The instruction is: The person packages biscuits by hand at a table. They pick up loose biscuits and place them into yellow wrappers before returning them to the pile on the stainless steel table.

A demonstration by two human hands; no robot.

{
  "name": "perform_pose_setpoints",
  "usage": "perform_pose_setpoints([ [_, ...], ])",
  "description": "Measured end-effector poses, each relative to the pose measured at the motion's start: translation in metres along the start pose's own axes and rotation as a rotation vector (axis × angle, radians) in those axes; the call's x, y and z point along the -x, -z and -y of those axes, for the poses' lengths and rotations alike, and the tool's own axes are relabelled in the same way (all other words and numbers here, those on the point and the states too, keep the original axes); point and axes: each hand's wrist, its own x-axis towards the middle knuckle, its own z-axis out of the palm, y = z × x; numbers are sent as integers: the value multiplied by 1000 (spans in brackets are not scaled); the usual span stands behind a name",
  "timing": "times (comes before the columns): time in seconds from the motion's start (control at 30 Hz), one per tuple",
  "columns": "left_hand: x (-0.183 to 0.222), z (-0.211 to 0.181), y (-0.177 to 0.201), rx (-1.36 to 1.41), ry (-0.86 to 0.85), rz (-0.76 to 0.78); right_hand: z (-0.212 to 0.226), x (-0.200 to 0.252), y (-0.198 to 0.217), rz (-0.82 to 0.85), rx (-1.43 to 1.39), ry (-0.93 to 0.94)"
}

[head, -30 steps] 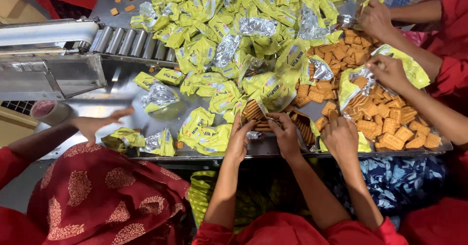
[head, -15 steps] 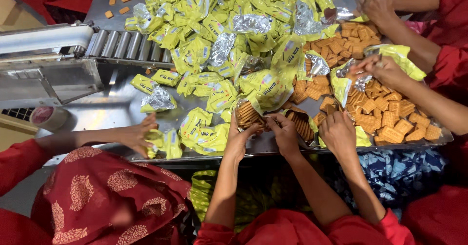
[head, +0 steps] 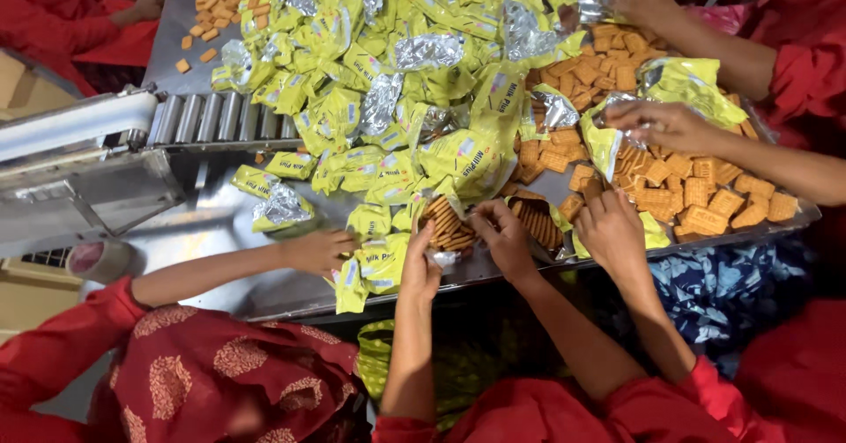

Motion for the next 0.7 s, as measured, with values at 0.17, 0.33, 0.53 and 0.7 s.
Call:
perform_pose_setpoints([
  [0.17,-2,2,-6,-205,12,-67,34,2,-8,-20,319,344],
  [0.33,-4,5,-5,-319,-21,58,32,7,-3,-80,297,167],
  [0.53,-9,14,0,-340,36,9,36,9,-8,-148,287,279],
  [0.7,-12,14,0,-425,59,-74,40,9,-10,-151,373,350],
])
